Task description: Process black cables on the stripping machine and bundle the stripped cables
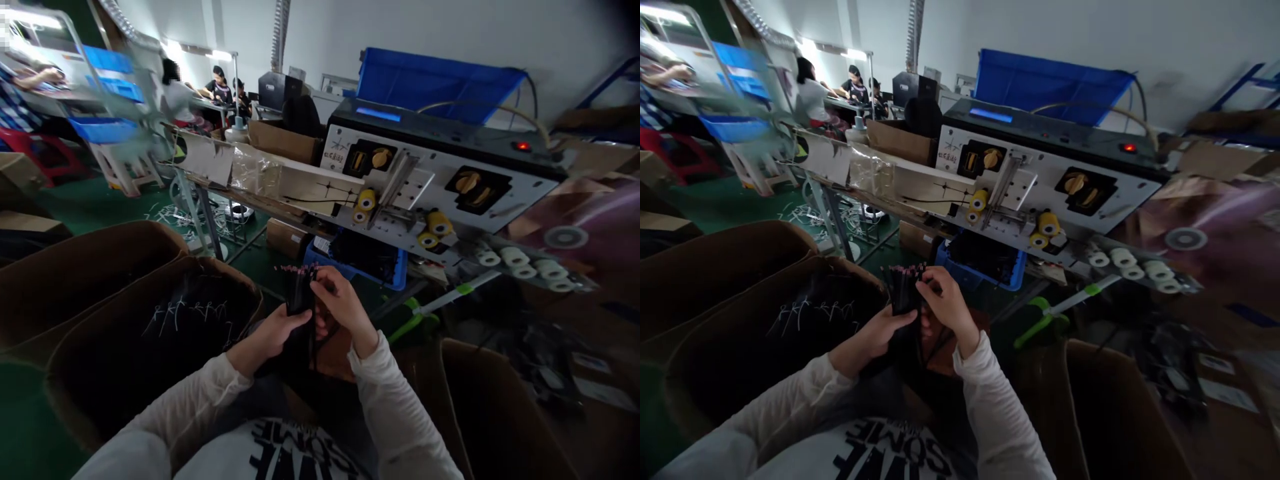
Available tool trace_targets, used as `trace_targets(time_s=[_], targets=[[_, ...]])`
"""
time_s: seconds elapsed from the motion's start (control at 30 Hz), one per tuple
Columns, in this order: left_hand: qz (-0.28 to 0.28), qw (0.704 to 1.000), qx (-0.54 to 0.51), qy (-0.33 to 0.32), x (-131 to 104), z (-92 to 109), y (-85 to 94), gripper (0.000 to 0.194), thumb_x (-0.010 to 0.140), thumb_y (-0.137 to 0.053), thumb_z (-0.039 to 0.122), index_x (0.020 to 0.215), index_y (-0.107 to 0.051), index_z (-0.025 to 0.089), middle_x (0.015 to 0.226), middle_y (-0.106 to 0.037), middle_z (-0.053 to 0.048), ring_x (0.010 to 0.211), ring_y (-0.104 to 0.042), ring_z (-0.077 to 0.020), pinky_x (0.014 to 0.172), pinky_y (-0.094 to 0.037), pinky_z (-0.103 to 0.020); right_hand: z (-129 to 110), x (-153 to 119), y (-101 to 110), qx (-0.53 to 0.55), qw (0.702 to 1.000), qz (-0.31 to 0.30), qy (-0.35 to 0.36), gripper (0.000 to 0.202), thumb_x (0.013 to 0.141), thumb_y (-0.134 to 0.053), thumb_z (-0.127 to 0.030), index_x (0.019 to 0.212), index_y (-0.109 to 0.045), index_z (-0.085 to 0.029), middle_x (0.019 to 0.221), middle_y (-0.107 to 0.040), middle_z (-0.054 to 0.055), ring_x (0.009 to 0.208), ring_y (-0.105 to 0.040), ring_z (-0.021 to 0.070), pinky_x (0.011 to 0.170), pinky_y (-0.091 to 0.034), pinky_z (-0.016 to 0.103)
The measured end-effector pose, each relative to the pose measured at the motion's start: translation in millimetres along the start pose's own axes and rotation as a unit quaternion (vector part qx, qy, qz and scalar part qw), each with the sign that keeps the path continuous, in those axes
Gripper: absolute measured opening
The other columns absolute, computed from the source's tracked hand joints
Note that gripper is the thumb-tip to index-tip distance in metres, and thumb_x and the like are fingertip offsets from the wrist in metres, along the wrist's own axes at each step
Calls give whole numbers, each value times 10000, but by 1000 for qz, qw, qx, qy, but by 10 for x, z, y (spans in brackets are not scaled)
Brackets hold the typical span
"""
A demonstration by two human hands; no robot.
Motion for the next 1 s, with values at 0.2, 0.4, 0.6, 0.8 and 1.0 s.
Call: trace_targets(time_s=[0.2,0.4,0.6,0.8,1.0], targets=[[-79,989,100,-76,186,321,-208,267,706,-734,319,832,-602,124,658,-576,-5,570,-571,-130,592,-483,-275,42,-64,198,115,989,89,16,333,866,-552,-409,1137,-473,-232,1047,-563,49,805,-558,128,665,-484,253],[-121,948,181,-234,368,1045,-893,103,783,-631,219,815,-571,141,642,-550,20,561,-538,-98,573,-454,-235,-87,-96,185,178,980,51,75,588,782,-630,-527,1249,-408,-246,1154,-548,63,1046,-552,174,913,-480,337],[-69,912,231,-332,540,1425,-1512,132,887,-459,105,782,-497,177,589,-505,45,487,-499,-70,514,-417,-212,-40,19,-55,157,975,141,68,697,697,-725,-477,1253,-376,-244,1081,-579,57,988,-590,183,897,-487,354],[-33,889,235,-392,711,1562,-1838,244,883,-393,32,720,-421,211,530,-475,62,428,-479,-71,402,-359,-186,552,-78,-158,123,966,226,20,521,695,-718,-383,1121,-472,-211,892,-598,4,803,-584,134,804,-489,303],[-16,861,250,-443,874,1565,-2098,254,868,-422,33,705,-400,227,517,-476,70,434,-497,-73,446,-352,-173,1396,-484,-359,122,959,223,-127,378,658,-697,-346,964,-593,-149,770,-613,2,711,-565,131,720,-478,279]])
Point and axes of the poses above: each hand's wrist, its own x-axis towards the middle knuckle, its own y-axis out of the back of the hand, z = x × y, the point moved 2 cm from there along x, towards the middle knuckle
